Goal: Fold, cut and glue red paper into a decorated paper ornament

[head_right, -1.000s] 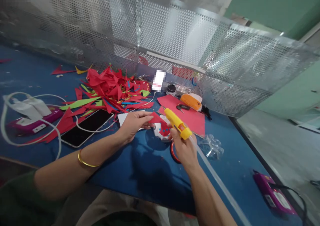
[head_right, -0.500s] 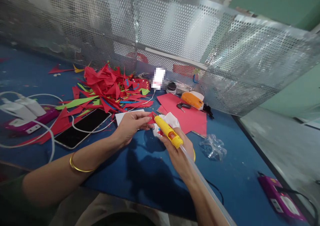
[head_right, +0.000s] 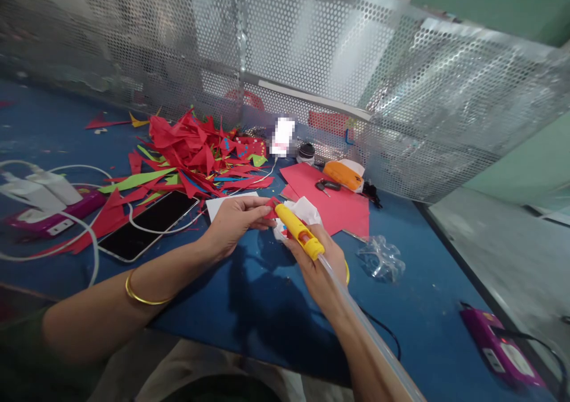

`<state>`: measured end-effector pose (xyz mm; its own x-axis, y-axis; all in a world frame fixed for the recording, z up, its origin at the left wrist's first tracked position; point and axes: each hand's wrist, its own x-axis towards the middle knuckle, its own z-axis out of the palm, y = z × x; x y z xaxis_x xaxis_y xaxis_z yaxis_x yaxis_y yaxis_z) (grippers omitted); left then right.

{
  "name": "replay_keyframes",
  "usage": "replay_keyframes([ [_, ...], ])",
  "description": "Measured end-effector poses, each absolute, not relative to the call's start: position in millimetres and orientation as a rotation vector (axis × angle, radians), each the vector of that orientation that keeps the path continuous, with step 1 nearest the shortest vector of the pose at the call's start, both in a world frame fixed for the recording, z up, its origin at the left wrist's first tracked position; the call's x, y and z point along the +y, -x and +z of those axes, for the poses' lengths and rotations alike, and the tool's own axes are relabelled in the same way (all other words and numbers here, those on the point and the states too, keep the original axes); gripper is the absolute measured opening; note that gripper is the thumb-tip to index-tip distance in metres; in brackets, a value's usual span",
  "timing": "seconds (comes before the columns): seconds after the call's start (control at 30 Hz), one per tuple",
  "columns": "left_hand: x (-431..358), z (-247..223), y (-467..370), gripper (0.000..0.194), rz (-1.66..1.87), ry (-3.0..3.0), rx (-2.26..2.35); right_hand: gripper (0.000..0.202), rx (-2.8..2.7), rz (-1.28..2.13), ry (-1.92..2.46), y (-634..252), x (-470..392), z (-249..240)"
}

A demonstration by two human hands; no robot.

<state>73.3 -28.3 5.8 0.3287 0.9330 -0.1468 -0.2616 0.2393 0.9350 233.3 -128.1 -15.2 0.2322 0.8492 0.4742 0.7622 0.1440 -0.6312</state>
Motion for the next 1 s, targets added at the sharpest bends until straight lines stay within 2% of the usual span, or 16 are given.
replay_keyframes([
  [0.77, -28, 3, -73, 0.007, 0.979, -1.012, 0.857, 0.041, -1.559, 0.118, 1.693, -240, -127, -24],
  [1.0, -26, 0, -73, 0.006, 0.977, -1.027, 0.837, 0.039, -1.615, 0.019, 1.672, -239, -126, -18],
])
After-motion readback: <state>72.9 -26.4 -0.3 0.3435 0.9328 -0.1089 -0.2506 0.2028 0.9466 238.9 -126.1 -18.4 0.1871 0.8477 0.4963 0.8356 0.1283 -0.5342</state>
